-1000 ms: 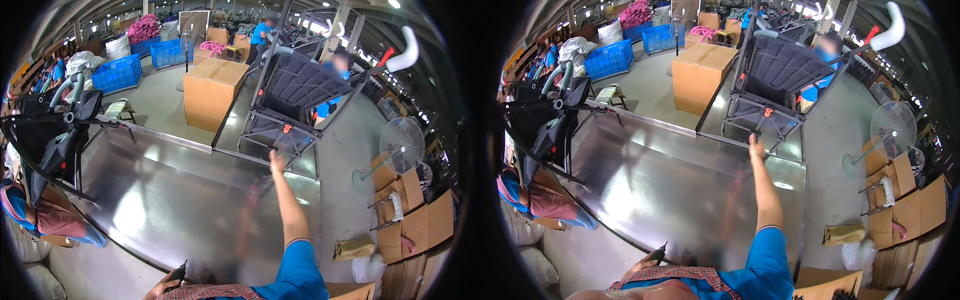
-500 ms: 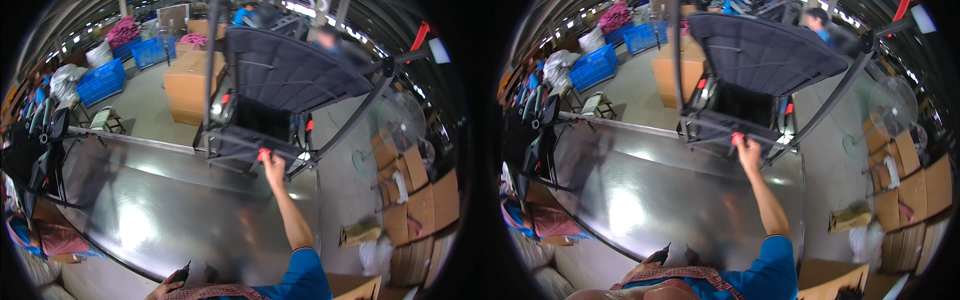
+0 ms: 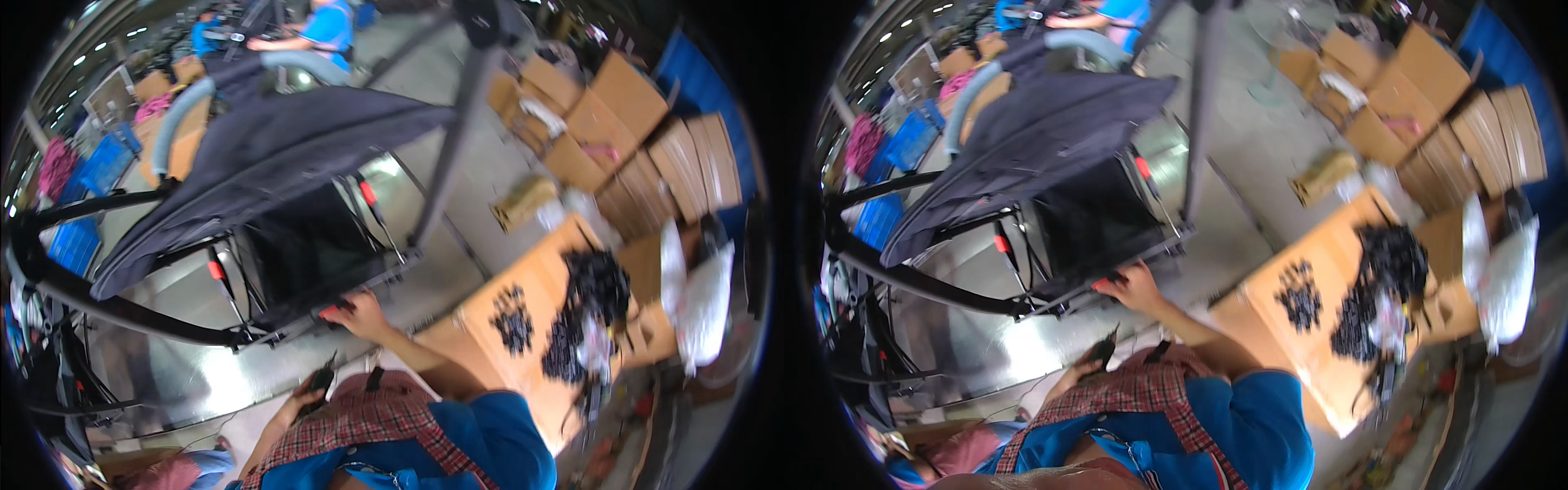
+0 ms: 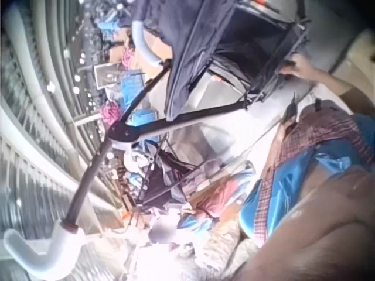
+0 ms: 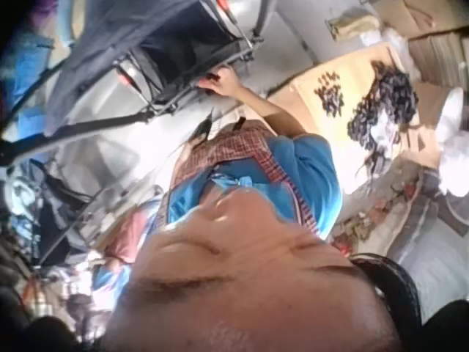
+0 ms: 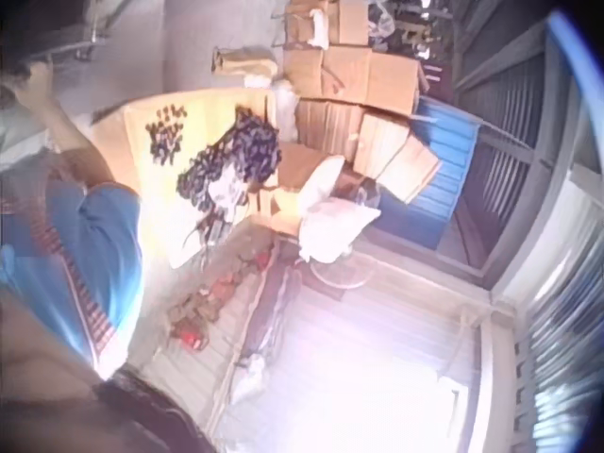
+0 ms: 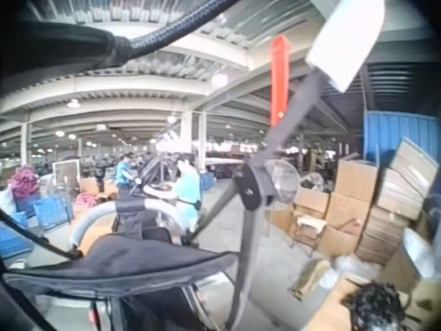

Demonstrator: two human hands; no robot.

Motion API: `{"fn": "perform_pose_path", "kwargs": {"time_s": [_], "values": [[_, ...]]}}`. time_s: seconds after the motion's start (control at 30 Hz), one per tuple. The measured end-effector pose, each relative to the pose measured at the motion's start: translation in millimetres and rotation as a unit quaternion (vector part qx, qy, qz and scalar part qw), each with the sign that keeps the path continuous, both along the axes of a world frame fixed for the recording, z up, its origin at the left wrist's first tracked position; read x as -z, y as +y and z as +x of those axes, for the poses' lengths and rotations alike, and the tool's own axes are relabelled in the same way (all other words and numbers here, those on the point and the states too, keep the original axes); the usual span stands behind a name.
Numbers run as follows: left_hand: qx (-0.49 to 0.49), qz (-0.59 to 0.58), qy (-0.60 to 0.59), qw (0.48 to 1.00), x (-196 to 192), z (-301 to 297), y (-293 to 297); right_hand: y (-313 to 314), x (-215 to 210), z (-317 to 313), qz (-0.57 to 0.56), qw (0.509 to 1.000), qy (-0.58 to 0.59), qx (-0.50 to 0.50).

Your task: The person uses a cordless electric screwdriver to fasten black plastic fasteners onto a black fabric seat attached to a stroller frame. They repeatedly pick fasteners from a table, position them on the seat, and drive them in with the tool.

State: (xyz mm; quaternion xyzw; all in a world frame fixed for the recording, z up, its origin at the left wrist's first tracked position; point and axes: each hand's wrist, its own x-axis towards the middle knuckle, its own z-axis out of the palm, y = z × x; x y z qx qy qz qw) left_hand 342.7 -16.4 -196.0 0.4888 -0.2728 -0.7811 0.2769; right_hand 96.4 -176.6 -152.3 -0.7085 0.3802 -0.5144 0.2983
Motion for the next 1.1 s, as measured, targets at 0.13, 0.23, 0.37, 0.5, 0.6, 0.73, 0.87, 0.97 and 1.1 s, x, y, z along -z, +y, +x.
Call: {"fn": "perform_pose_path", "kwargs": {"time_s": [0.13, 0.23, 0.37, 0.5, 0.6, 0.73, 0.87, 0.97, 1.1], "values": [[0.062, 0.02, -0.036, 0.997, -44, -29, 19, 43, -4, -14, -0.005, 0.997, 0.072, 0.038], [0.07, 0.021, -0.029, 0.997, -28, -31, 29, 86, -29, -72, -0.023, 0.981, 0.179, 0.074], [0.048, 0.041, -0.009, 0.998, -62, -56, 46, 137, -22, -207, 0.084, 0.926, 0.293, 0.224], [0.058, 0.067, -0.03, 0.996, -78, -100, 36, 190, 32, -360, 0.288, 0.796, 0.374, 0.379], [0.166, 0.034, -0.004, 0.986, -85, -138, 18, 229, 46, -420, 0.298, 0.78, 0.358, 0.419], [0.225, -0.005, -0.016, 0.974, -108, -212, -1, 244, 78, -444, 0.228, 0.79, 0.42, 0.385], [0.253, -0.046, -0.011, 0.966, -122, -269, -4, 243, 86, -449, 0.161, 0.834, 0.39, 0.356], [0.345, -0.021, -0.016, 0.938, -134, -291, -18, 237, 61, -435, 0.184, 0.891, 0.202, 0.363], [0.407, -0.092, -0.001, 0.909, -129, -321, -16, 232, 17, -410, 0.36, 0.874, -0.288, 0.157]]}}
